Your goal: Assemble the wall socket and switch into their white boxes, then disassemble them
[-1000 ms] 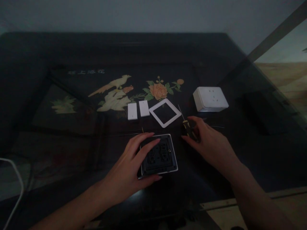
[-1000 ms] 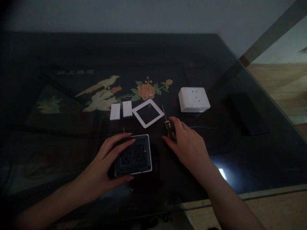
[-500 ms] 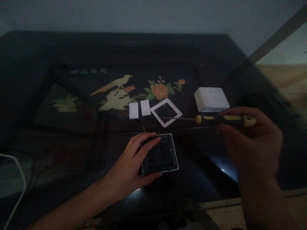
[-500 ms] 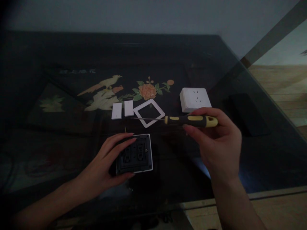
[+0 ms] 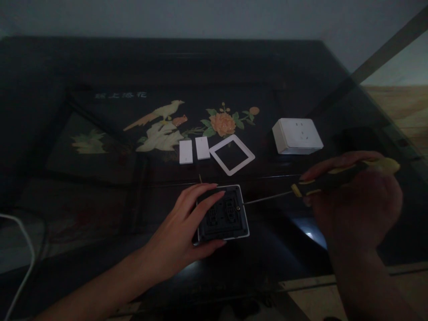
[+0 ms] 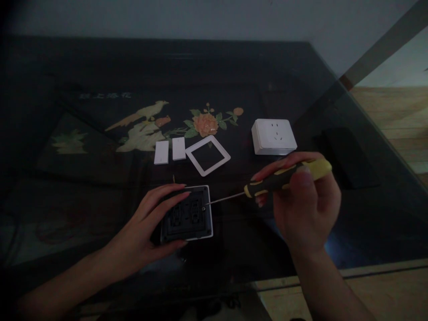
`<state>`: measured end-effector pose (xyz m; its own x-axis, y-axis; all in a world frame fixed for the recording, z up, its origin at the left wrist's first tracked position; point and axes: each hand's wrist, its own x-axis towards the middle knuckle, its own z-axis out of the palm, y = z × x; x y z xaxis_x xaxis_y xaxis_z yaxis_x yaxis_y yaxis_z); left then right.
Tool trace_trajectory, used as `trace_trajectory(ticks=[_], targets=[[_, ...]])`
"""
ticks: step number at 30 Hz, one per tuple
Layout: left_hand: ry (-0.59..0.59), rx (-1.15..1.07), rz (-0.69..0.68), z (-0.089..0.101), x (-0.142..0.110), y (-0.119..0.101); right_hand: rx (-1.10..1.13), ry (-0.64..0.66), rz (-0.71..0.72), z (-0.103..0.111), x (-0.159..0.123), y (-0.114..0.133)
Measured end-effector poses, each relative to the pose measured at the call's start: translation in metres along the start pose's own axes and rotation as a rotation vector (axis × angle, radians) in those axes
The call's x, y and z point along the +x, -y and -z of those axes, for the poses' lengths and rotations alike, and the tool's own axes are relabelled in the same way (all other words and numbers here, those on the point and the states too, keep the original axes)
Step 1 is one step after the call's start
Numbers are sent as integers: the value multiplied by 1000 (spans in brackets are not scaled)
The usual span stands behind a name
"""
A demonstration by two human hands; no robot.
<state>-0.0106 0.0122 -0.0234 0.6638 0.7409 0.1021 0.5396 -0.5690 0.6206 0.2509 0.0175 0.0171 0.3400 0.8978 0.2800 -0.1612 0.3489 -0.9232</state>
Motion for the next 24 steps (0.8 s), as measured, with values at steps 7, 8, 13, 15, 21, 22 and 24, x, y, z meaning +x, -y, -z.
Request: trace_trajectory(ticks=[7,8,13,15,21,22,24], targets=[[1,13,-1,1,0,0,-92,38,13,-2,-4,-1],[2,13,-3,1,0,0,-93,46,7,-1,-4,-2],[-5,7,-8,1,0,1,-100,56,7,0,-7,-4],[-4,5,0,0,0,0,-101,57,13,-1,-7,-4],[7,-8,7,1,1,0,-164,74,22,-1,-7,-3],[8,-11,7,1,1,1,-176,77,24,-2,-8,-3],[9,-16,7,1,0,1,-213,77,32,-3,-9,-1]])
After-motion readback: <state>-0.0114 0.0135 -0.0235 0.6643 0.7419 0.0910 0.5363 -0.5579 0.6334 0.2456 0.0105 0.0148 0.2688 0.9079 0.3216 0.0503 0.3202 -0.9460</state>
